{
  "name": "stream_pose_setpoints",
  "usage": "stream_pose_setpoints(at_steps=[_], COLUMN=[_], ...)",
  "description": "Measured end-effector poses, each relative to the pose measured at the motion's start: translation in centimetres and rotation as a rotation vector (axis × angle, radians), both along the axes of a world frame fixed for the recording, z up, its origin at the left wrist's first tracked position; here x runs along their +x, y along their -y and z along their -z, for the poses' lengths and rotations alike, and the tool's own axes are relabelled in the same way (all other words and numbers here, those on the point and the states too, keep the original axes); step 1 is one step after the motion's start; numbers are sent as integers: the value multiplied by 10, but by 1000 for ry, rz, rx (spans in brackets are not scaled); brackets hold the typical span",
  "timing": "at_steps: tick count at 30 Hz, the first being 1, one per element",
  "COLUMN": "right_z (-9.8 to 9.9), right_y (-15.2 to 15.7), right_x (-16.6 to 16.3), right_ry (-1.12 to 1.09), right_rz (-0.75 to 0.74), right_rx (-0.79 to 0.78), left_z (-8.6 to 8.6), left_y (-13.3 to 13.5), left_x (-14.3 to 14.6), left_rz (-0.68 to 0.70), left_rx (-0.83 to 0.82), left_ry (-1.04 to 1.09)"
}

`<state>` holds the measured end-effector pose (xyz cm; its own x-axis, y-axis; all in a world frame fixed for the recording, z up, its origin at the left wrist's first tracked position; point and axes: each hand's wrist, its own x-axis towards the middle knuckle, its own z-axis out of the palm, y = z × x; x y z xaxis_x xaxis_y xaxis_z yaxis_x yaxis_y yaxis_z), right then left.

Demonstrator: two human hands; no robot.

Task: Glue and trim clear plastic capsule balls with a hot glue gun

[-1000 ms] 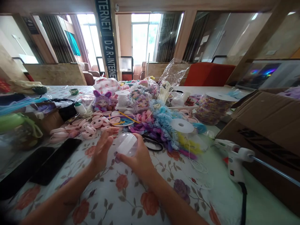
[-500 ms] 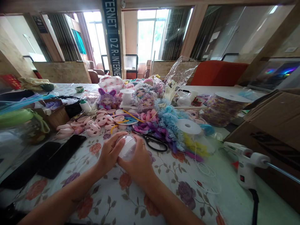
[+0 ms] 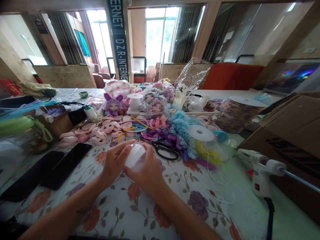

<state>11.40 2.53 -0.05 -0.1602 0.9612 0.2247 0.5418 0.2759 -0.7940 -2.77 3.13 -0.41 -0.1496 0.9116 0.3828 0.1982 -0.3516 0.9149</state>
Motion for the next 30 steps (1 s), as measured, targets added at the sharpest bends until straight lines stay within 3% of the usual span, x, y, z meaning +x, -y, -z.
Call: stream_pose_setpoints(at_steps=[15,18,21,25,30], right_z=[1,4,5,2,2], right_y=[0,-4,-7,-5,-2], right_x=[5,6,6,3,-1], right_ry=[-173,-236,-259,-171,-61], right_rz=[-158,-181,-172,-153,-52], right_rx=[-95,-126,-157,-80,16], left_z=[0,-2,-6,-10,-7], left_y=[0,-6,-8,-5,-2], left_x=[-3,-5,-7,-6,-3], left_rz=[-113,-55,84,251,204], left_rx=[-55,-179,-147,-47,-84], left_ry=[-13,165,272,162,-19])
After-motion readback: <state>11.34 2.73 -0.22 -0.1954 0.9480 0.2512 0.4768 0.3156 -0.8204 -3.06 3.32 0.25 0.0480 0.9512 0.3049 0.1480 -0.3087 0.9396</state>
